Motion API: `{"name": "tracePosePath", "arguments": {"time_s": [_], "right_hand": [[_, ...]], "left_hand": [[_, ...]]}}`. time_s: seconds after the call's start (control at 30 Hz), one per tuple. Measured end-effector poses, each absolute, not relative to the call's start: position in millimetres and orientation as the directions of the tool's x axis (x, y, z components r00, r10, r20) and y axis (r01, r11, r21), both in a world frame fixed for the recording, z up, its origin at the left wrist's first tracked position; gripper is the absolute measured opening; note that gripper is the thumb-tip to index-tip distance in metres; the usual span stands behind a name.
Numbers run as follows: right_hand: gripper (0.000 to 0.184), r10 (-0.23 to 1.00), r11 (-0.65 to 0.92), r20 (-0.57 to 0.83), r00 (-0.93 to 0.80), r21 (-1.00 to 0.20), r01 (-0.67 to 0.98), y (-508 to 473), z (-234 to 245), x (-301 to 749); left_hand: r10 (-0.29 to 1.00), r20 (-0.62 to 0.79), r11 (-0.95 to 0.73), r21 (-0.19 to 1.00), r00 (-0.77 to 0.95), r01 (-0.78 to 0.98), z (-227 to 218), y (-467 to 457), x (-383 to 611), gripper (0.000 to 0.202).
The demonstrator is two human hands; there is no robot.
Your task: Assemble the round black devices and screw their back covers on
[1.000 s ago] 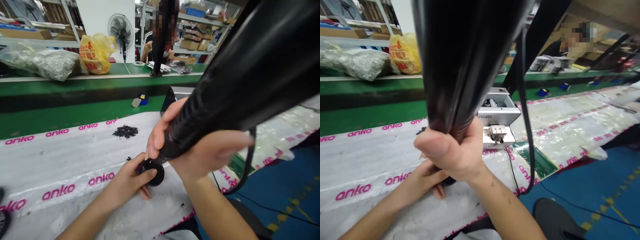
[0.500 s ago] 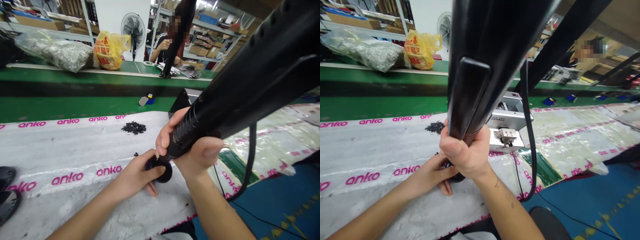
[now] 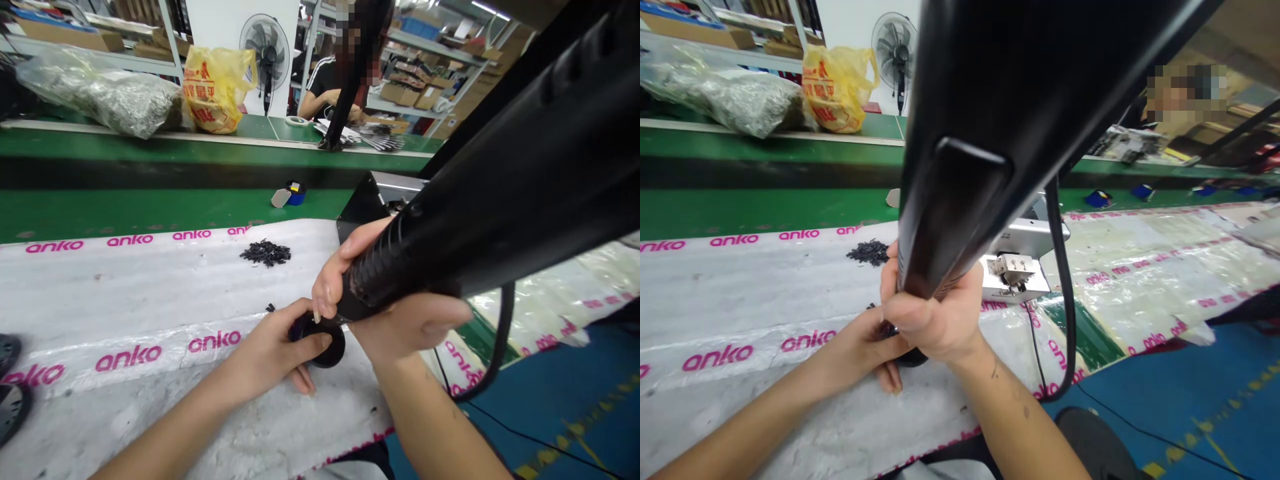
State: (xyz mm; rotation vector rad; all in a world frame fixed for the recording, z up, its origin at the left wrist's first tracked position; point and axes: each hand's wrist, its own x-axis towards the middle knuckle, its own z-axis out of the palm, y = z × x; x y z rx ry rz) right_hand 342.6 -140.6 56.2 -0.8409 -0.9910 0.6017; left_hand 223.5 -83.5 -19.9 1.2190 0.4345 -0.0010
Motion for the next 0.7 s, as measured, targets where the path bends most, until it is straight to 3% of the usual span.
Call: {"name": "tracePosePath", "arguments": {"time_s": [0.5,0.7], "right_hand": [[0.038,0.796,0.524,0.485,0.363,-0.852,-0.011,-141.7,52.2,341.0],[0.041,0.787,0.529,0.450,0.422,-0.845,-0.086,-138.2,44.5,337.9]], "left_hand": [[0.257,-0.317,0.352,0.911,0.913,0.217,-21.0,-86.0,224.3,0.033],[0.269,-0.333,0.367,0.903,0.904,0.223,-25.8,-87.6,224.9,0.037]]}}
